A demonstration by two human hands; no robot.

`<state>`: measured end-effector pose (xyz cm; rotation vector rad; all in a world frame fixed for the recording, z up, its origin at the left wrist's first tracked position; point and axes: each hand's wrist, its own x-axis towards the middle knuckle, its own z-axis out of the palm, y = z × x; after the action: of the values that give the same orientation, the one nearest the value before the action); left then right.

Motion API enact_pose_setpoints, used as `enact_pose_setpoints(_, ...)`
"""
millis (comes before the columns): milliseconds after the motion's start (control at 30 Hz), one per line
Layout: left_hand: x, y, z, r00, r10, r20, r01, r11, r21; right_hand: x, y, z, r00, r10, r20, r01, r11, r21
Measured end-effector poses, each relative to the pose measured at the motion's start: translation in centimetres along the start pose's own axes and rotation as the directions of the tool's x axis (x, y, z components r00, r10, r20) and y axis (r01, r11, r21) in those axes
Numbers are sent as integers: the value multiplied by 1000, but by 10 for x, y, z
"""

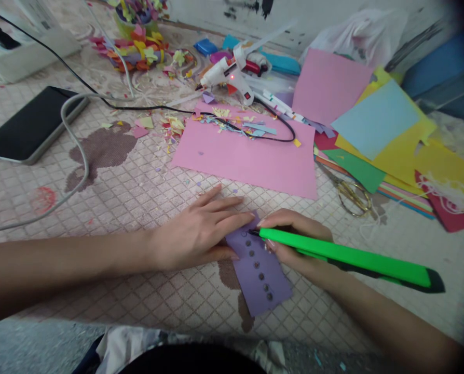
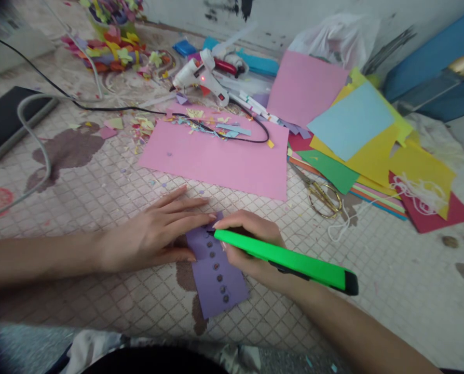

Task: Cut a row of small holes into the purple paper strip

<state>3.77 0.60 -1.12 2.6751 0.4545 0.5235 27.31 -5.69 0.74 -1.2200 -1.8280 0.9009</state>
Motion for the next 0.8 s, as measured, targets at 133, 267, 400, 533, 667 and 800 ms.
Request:
enact_pose_setpoints(133,0,0,1,999,-22,-36,21,1000,-8,1,-2,1,1000,2,2,-2,1000,-16)
enact_pose_setpoints(267,0,-1,1,998,-41,-47,39,998,-44,1,-1,1,1000,-4,10,5,1000,-13)
enact_pose_setpoints(400,1,-1,0,998,-52,-39,49,997,-62,2,-2,2,1000,-6,24,6,1000,-25)
enact_pose_setpoints(533,2,-1,0,998,-60,-34,57,996,-69,3,-2,1,999,-14,32,15,999,-32)
enact_pose_setpoints(667,1,-1,0,998,-50,-44,47,997,-63,3,-1,1,999,1,42,0,1000,-18)
enact_pose_setpoints(800,1,-1,0,998,-50,-49,47,997,-62,3,-1,1,999,-3,48,3,1000,-5)
